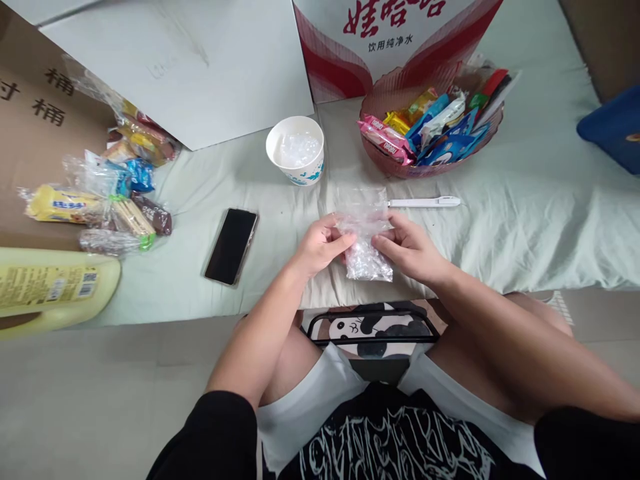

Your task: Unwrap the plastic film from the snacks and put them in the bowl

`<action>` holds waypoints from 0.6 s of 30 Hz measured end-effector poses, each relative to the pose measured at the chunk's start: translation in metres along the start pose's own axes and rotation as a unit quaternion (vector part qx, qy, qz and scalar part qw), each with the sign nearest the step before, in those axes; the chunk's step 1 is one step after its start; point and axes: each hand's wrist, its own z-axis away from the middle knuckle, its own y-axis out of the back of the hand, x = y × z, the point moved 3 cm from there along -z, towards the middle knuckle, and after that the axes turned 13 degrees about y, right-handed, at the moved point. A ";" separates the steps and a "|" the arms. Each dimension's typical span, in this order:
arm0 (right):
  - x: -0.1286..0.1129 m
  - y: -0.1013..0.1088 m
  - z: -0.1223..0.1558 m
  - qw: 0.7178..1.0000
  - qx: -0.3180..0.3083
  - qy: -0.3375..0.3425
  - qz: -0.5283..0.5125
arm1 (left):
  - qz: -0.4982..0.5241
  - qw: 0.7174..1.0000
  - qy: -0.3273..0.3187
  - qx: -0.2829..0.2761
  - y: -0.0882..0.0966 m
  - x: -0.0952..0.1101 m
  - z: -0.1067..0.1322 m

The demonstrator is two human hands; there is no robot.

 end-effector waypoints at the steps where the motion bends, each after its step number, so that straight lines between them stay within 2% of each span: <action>1: 0.000 -0.001 0.000 0.999 0.018 0.006 -0.027 | 0.022 1.000 -0.005 -0.003 0.000 0.002 0.001; 3: -0.001 -0.002 -0.001 0.997 0.046 0.011 -0.068 | 0.054 0.998 -0.001 -0.016 0.001 0.005 0.002; 6: 0.001 -0.002 -0.002 0.994 0.056 -0.008 -0.097 | 0.067 0.997 0.004 -0.041 0.002 0.008 0.003; 11: 0.004 0.001 -0.003 0.997 0.075 0.015 -0.023 | -0.027 0.998 -0.056 0.002 0.005 0.006 0.003; 13: 0.005 -0.001 -0.003 0.997 0.073 0.016 -0.012 | -0.013 0.998 -0.061 0.006 0.005 0.005 0.003; 16: 0.005 -0.006 -0.005 0.995 0.092 0.025 -0.024 | 0.048 0.998 -0.029 -0.006 0.002 0.002 0.002; 18: 0.003 -0.007 -0.007 0.993 0.110 0.037 -0.023 | 0.047 0.999 0.010 -0.011 -0.001 0.000 -0.001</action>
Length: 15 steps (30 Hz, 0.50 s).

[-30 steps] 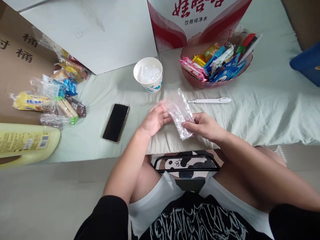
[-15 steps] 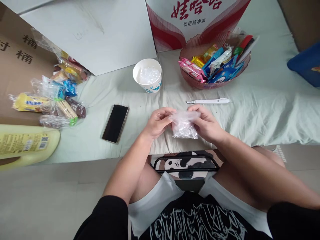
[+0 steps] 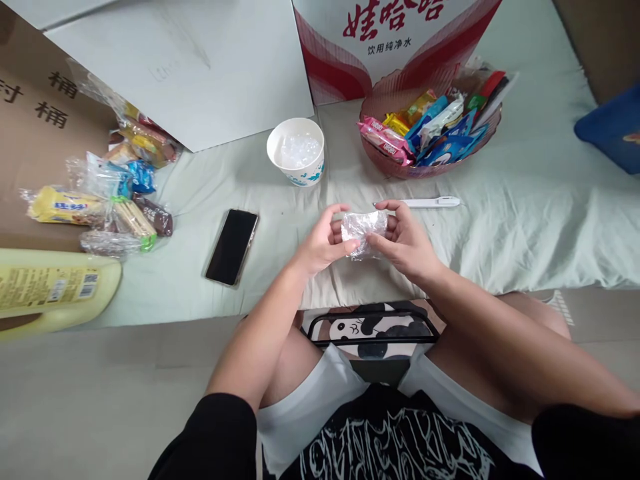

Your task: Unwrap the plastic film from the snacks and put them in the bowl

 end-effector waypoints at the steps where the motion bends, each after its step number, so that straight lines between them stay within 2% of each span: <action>1: -0.001 0.000 -0.001 1.000 0.005 0.003 0.001 | -0.013 1.000 0.015 0.003 0.000 -0.001 -0.002; 3: -0.003 0.002 -0.003 1.000 0.017 0.005 0.011 | -0.030 0.999 0.011 0.028 0.004 -0.001 -0.004; 5: -0.004 0.009 -0.005 0.999 0.037 -0.002 0.036 | -0.026 0.996 -0.030 0.077 0.017 0.001 -0.004; 7: -0.003 0.016 -0.007 0.997 0.052 -0.019 0.062 | -0.022 0.984 -0.094 0.151 0.038 0.007 0.002; 9: -0.002 0.021 -0.008 0.995 0.047 -0.039 0.074 | -0.046 0.953 -0.168 0.246 0.062 0.019 0.013; 11: 0.000 0.021 -0.009 0.995 0.028 -0.050 0.077 | -0.101 0.897 -0.237 0.358 0.083 0.040 0.025; 13: 0.001 0.019 -0.009 0.996 0.006 -0.047 0.080 | -0.214 0.820 -0.264 0.460 0.093 0.070 0.032; 15: 0.002 0.015 -0.009 0.996 -0.011 -0.042 0.083 | -0.359 0.746 -0.250 0.502 0.090 0.106 0.023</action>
